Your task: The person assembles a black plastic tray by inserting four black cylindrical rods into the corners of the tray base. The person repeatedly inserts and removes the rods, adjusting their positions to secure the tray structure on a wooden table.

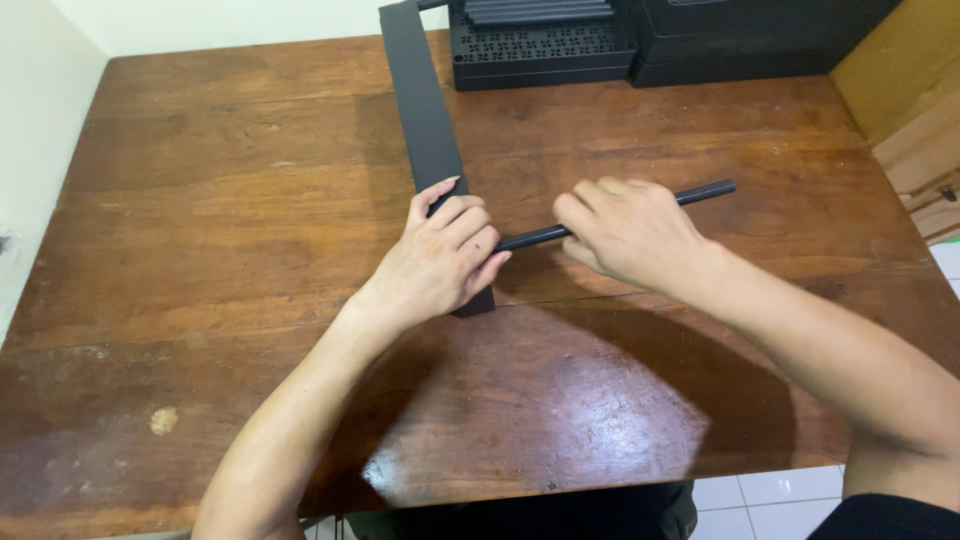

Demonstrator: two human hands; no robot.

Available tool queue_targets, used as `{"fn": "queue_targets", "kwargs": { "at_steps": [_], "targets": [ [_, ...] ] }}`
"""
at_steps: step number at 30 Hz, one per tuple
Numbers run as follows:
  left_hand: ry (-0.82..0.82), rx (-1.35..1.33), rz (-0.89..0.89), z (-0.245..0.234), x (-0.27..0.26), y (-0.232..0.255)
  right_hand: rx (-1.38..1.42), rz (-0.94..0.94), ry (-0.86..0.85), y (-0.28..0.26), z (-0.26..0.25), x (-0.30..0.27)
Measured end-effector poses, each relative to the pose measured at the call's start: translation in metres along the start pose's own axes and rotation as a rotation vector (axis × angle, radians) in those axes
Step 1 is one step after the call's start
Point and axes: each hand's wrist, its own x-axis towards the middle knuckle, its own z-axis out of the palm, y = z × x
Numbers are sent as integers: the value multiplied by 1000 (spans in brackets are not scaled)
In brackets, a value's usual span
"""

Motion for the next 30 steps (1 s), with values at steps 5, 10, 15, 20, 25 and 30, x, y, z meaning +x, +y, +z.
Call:
{"fn": "queue_targets", "kwargs": {
  "at_steps": [5,10,15,20,25,30],
  "targets": [
    [2,-22,-26,-1,2,2,-282,70,544,-15,28,-33],
    [200,-145,-63,12,10,10,-202,147,586,-10,61,-33],
    [251,-92,-74,18,10,8,-198,166,434,5,51,-12],
    [174,-45,-68,21,8,3,-84,194,-151,20,19,-1],
    [159,-52,-58,23,6,3,49,138,-291,43,23,-8],
    [143,-55,-63,22,7,5,-148,-11,257,37,41,-20]
  ]
}}
